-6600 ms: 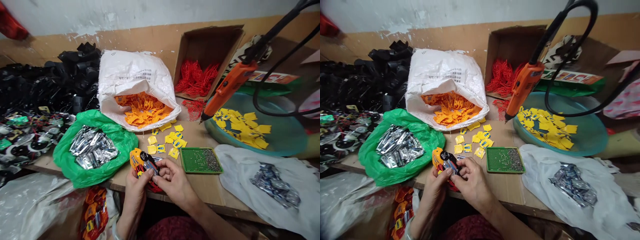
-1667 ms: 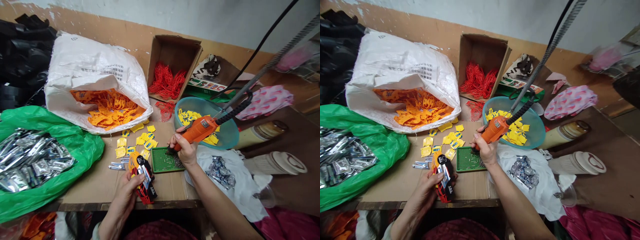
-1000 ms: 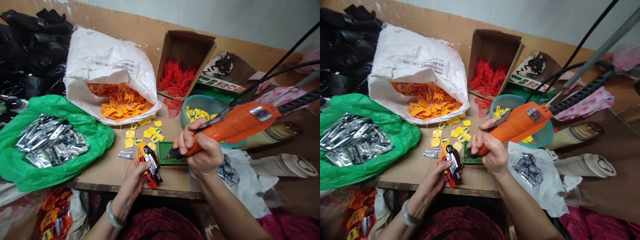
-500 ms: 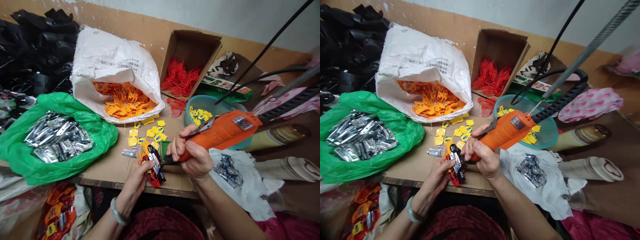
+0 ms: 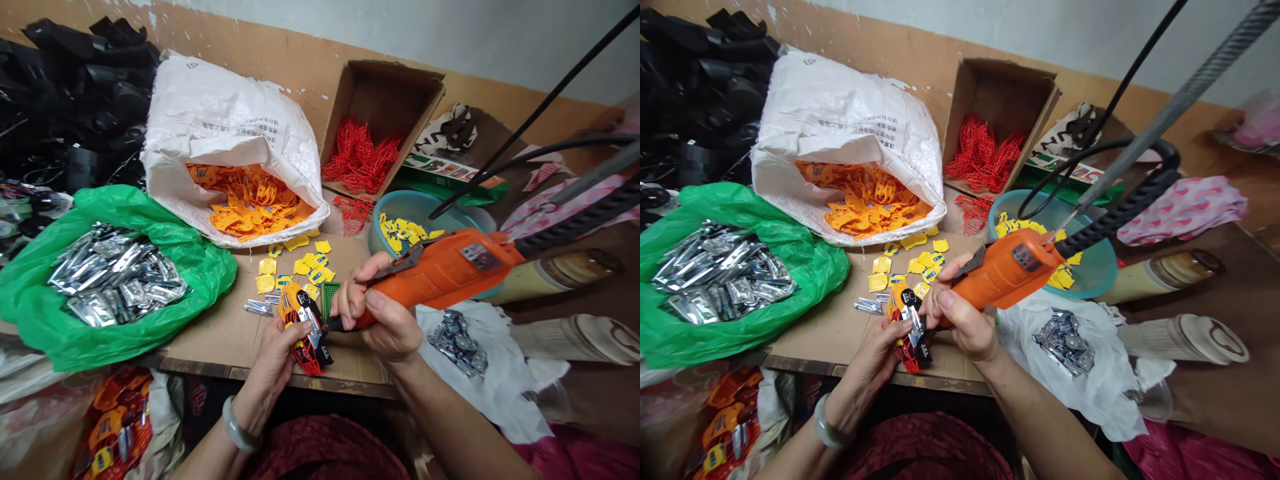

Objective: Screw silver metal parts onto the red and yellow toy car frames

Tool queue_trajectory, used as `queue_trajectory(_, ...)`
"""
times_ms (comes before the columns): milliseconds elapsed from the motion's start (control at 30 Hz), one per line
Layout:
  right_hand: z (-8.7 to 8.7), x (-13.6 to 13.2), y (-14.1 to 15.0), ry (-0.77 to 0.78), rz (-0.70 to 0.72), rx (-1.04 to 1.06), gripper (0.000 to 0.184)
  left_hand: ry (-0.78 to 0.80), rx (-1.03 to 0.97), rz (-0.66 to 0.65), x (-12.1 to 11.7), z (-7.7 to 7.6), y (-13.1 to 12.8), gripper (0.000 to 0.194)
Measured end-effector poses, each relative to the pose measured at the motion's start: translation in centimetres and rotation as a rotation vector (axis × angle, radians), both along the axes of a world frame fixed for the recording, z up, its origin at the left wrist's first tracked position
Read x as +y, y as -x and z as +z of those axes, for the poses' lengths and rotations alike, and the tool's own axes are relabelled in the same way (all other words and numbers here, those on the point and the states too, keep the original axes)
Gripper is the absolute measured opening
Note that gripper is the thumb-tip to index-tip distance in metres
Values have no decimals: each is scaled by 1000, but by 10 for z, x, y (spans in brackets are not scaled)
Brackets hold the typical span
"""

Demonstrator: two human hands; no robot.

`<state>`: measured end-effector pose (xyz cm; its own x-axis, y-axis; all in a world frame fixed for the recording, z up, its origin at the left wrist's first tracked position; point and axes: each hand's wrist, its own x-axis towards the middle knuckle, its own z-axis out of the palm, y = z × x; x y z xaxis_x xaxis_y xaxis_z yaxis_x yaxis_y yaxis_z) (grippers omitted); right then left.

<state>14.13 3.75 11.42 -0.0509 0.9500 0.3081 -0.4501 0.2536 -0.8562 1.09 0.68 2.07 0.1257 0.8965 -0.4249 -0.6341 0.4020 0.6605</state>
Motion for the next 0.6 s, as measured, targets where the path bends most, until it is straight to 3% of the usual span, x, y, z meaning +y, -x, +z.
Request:
queue_trajectory(433,-8,-7,-4,2,160,-113,27,-9,67,18,0,1,-4,34)
queue_trajectory(533,-4,-1,-4,-13,121,-40,30,-4,53,-3,-2,4,-1,42)
queue_trajectory(600,-3,6,-8,0,2,-16,29,-12,80,5,-4,6,4,49)
